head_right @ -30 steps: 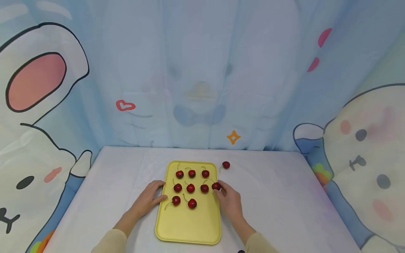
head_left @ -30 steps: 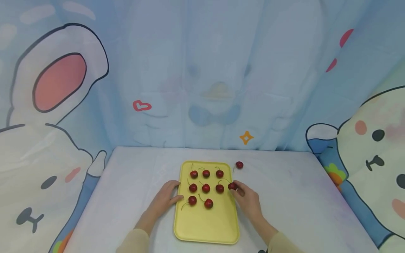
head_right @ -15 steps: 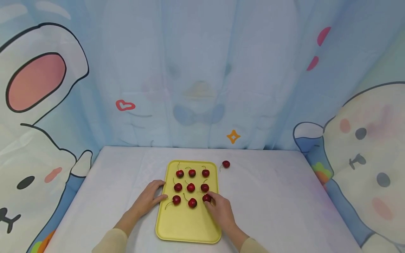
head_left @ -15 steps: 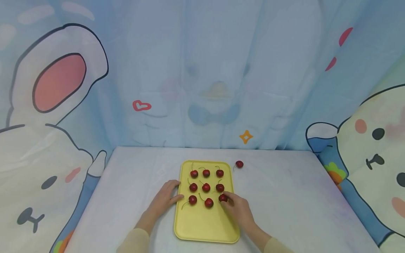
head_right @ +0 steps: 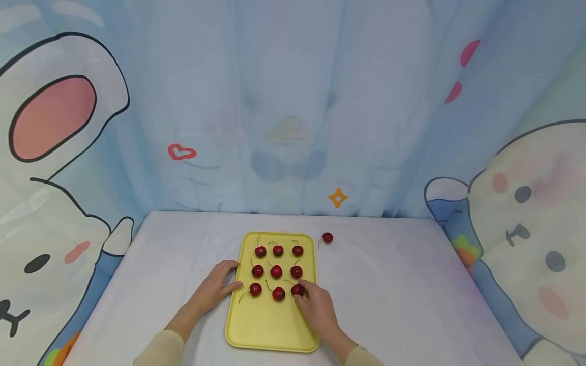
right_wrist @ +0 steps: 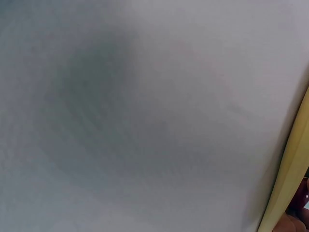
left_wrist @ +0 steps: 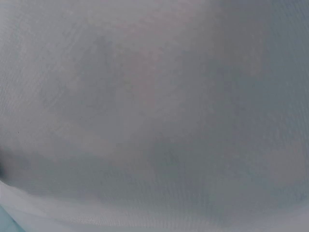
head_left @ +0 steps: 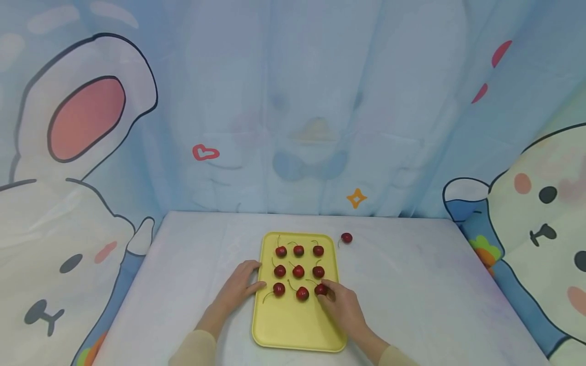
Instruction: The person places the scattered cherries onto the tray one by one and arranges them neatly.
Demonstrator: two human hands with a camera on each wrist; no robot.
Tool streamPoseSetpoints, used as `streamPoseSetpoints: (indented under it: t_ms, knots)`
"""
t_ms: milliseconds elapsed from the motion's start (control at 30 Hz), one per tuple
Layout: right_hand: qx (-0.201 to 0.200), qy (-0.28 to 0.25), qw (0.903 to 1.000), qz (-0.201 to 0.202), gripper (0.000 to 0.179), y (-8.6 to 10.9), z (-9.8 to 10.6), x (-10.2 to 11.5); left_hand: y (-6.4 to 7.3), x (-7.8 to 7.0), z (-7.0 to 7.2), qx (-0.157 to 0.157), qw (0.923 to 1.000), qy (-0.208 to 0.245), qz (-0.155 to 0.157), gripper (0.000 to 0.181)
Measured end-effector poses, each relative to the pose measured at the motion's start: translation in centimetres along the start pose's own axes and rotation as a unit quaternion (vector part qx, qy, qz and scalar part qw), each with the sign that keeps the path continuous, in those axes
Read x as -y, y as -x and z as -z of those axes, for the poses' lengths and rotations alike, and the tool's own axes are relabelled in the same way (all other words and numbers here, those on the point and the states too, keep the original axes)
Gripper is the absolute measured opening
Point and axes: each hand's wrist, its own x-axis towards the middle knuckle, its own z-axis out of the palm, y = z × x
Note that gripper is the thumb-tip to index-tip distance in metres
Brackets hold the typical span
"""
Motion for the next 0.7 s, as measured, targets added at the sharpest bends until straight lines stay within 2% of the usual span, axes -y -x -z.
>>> streamPoseSetpoints:
  t_ms: [133,333,533,700]
  knots:
    - [-0.009,-0.005,0.9999,-0.01,0.039,-0.4,0.5,0.1,0.0,0.0,0.0,-0.003,1.0,-0.001,-0.005,0.054]
    - [-0.037,-0.068,0.9941,-0.076,0.044,-1.9,2.6,-0.3,-0.1,0.2,-0.2,-0.002,0.9999,-0.009,-0.007,0.055]
    - [-0.072,-0.079,0.9852,-0.134,0.049,-4.1,4.2,-2.7,-0.1,0.1,-0.1,-0.006,1.0,-0.005,-0.005,0.054]
    - [-0.073,-0.073,0.9822,-0.157,0.053,-5.4,4.2,-5.0,0.0,-0.1,0.0,0.0,1.0,-0.004,0.003,0.054]
